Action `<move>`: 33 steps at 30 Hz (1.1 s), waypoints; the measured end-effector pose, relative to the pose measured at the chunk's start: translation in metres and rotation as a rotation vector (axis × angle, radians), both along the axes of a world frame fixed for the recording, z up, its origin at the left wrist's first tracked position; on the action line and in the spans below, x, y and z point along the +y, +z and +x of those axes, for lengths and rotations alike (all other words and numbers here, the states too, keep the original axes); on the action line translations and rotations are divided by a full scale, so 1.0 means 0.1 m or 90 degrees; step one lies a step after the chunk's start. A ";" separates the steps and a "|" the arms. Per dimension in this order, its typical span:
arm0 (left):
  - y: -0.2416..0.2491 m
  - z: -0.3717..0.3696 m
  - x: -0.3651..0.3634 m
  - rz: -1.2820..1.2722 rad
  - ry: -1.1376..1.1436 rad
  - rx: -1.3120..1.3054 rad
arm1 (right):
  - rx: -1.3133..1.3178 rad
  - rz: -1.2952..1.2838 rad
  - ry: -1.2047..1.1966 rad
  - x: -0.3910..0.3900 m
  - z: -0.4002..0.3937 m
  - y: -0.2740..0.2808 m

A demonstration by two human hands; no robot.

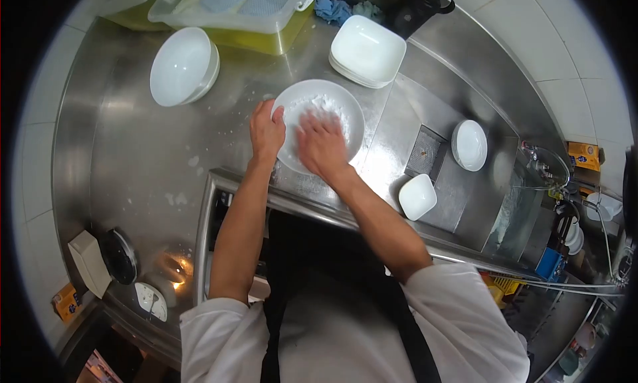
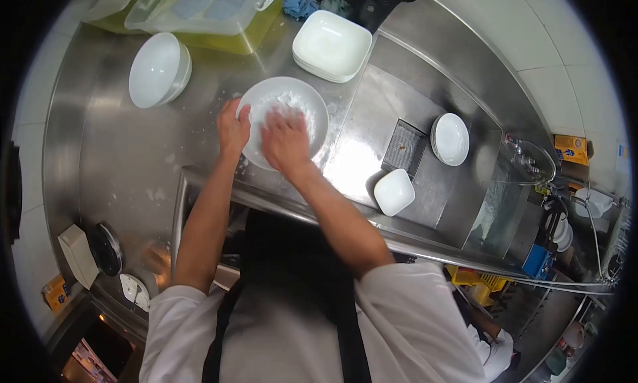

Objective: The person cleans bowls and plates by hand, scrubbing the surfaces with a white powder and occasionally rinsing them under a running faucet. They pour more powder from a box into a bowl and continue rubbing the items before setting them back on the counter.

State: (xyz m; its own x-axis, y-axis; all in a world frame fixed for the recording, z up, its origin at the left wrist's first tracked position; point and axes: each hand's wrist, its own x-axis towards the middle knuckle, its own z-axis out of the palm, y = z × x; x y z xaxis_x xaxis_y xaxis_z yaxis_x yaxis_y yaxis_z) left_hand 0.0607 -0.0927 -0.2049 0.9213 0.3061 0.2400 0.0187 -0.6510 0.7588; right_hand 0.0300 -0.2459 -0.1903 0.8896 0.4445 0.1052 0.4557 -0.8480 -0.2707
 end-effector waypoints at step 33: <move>-0.09 0.08 0.03 -0.049 -0.003 -0.033 | 0.064 -0.004 0.026 0.04 -0.61 0.15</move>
State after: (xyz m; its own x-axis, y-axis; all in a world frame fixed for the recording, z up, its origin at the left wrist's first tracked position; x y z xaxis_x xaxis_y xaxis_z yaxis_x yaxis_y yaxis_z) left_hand 0.0682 -0.0892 -0.2142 0.9096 0.3212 0.2636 -0.0254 -0.5903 0.8068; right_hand -0.0305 -0.2417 -0.1750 0.8769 0.4804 0.0130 0.4601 -0.8312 -0.3121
